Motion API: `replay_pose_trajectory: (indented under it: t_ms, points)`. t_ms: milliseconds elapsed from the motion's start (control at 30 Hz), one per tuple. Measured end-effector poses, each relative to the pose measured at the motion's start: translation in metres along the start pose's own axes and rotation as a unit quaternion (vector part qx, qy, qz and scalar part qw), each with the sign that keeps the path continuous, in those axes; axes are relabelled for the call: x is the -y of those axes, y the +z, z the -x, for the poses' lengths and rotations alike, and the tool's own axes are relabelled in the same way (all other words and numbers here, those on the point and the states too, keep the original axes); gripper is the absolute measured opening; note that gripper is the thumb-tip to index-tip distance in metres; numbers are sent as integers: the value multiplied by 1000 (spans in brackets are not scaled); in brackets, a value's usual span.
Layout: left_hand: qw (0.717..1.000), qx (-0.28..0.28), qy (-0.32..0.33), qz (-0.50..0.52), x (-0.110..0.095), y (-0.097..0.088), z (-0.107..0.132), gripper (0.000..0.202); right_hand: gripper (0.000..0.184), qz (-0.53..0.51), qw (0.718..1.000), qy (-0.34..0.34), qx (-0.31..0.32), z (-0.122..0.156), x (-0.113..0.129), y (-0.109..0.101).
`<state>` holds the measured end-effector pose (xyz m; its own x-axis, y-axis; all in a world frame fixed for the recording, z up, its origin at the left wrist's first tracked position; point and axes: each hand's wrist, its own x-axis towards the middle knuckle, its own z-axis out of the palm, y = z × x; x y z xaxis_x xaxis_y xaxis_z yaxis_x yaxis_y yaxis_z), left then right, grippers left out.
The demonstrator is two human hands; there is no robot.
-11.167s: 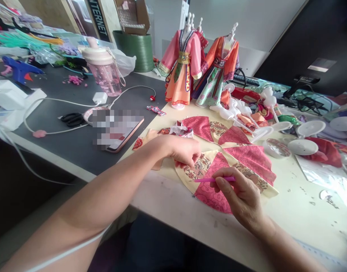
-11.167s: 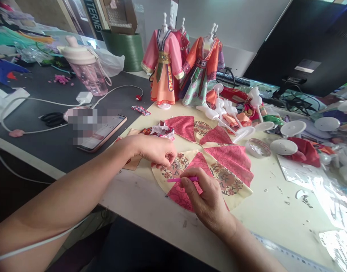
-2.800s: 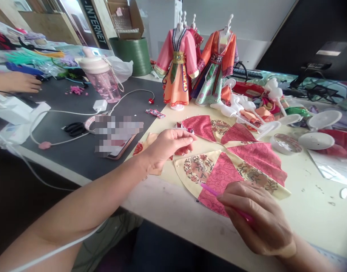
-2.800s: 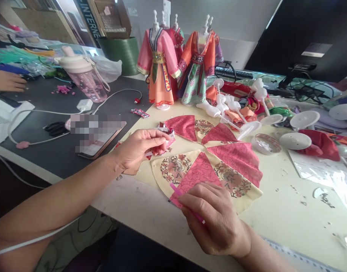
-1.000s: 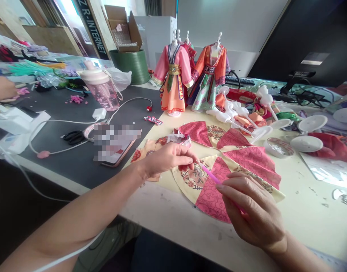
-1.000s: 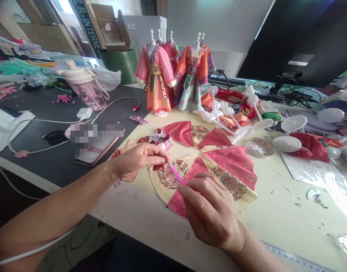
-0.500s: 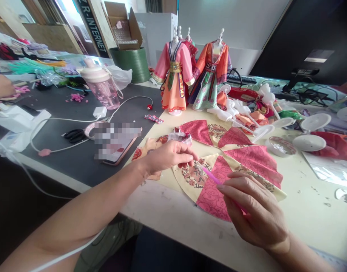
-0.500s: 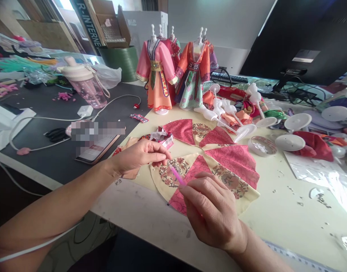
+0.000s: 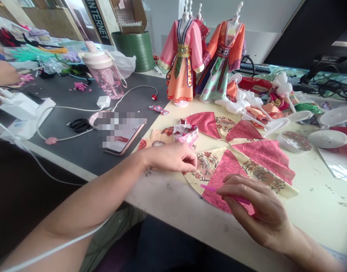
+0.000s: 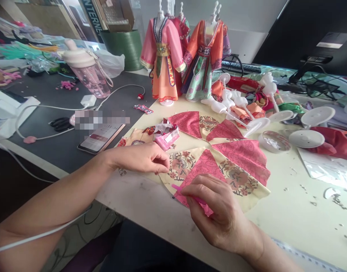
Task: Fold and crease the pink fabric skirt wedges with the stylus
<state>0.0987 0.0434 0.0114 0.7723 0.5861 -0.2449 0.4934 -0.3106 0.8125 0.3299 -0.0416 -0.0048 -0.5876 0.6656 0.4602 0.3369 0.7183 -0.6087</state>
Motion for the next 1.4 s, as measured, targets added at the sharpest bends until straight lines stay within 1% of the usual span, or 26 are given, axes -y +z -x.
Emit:
replay_pose_trajectory:
  t_ms: [100,200,400,600,733,867,1000,1133,1400]
  points:
    - [998,32,1,-49,0,1,0,12,29,-4,1000,1,8,-1,1,0]
    - [996,51,6,-79,-2,1,0,10,28,-6,1000,2,5,-1,1,0]
    - [990,64,11,-123,-3,1,-1,13,26,4,1000,-2,5,0,0,0]
    - [989,75,4,-129,-1,2,-2,13,25,14,1000,-7,3,1,-1,0]
    - [988,67,-2,-136,-2,4,-2,13,24,21,1000,-7,3,1,-2,1]
    - [987,44,1,-152,-3,6,-2,12,23,26,1000,-8,3,0,-1,0]
    - [986,16,15,-166,-4,11,-4,18,24,24,1000,-7,9,-1,0,0]
    - [983,-2,10,-186,-4,14,-5,22,24,23,1000,-8,8,0,-1,0]
    - [982,-6,2,-188,-5,15,-6,20,23,35,999,-11,4,0,-1,1]
